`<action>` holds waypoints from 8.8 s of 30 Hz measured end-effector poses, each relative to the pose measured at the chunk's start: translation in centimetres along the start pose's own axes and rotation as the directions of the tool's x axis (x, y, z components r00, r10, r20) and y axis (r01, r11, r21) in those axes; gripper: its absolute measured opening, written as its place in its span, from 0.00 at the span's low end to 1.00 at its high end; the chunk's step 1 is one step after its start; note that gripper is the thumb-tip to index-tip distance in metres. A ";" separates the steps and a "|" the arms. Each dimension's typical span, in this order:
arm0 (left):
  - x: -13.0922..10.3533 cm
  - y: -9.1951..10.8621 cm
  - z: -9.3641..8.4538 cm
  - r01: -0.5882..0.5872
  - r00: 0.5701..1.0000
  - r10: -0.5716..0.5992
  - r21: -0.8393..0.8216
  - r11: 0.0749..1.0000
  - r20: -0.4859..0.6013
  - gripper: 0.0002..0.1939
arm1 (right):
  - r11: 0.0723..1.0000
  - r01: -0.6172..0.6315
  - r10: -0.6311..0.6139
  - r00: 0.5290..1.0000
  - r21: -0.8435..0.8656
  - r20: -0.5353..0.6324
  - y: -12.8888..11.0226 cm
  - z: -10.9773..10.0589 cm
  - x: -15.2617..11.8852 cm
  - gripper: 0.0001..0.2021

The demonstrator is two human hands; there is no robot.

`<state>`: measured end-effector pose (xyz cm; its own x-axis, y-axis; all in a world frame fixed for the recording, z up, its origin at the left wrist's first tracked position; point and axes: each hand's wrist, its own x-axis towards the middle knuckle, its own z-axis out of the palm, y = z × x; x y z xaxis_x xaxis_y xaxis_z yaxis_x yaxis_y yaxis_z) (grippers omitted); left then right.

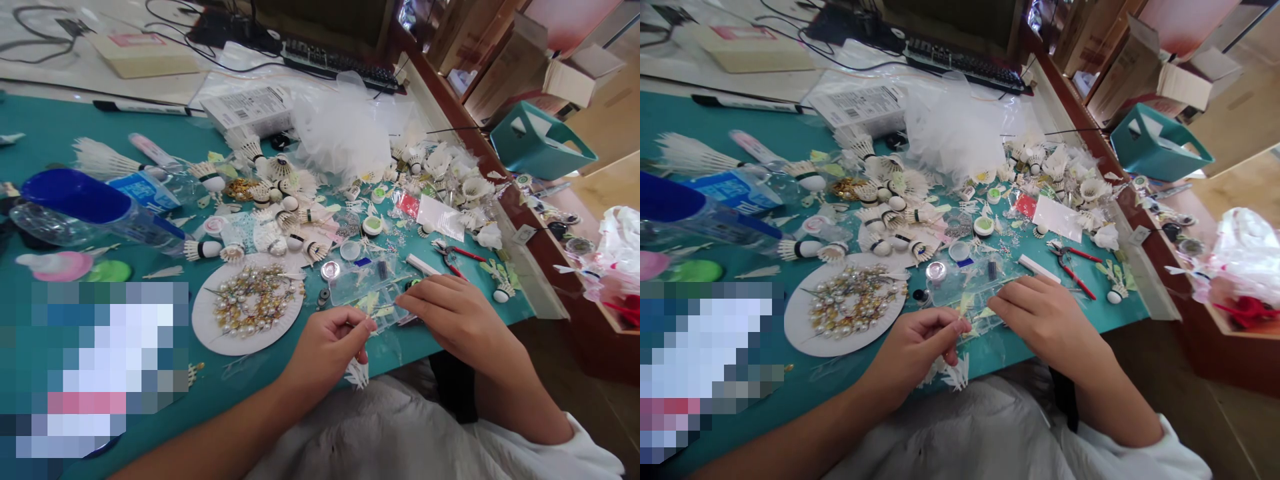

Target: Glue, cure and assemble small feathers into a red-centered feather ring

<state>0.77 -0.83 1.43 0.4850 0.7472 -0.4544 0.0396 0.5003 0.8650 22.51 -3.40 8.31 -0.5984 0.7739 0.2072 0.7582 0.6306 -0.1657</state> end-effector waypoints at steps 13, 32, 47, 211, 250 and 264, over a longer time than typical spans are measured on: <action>0.0 0.1 0.1 0.000 1.000 0.000 -0.002 1.000 0.001 0.15 | 1.000 0.011 -0.012 1.000 -0.025 -0.008 0.0 -0.2 -0.1 0.13; 0.0 0.1 -0.1 0.007 1.000 -0.007 0.000 1.000 0.005 0.15 | 1.000 0.003 -0.003 1.000 0.003 0.012 0.1 0.1 -0.2 0.13; -0.1 0.1 0.0 0.000 1.000 0.000 0.009 1.000 0.003 0.15 | 1.000 -0.010 0.010 0.999 -0.014 -0.035 0.1 0.2 -0.4 0.14; -0.1 -0.6 -0.2 -0.184 0.980 0.178 -0.066 0.981 -0.089 0.09 | 0.853 -0.519 0.520 0.841 0.051 -0.147 14.1 4.8 -7.1 0.07; -0.1 -0.8 -0.2 -0.005 0.999 0.006 -0.029 1.000 0.043 0.15 | 0.969 -0.092 0.131 0.978 0.228 -0.161 1.6 1.8 -1.3 0.12; -0.1 -0.9 -0.3 -0.001 0.999 0.004 -0.054 0.999 0.048 0.15 | 0.977 -0.080 0.110 0.983 0.200 -0.143 1.6 1.8 -1.2 0.11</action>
<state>0.44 -1.27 0.64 0.5268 0.7270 -0.4405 -0.0084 0.5227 0.8525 23.93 -3.19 6.10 -0.4677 0.8224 0.3238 0.7369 0.5651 -0.3710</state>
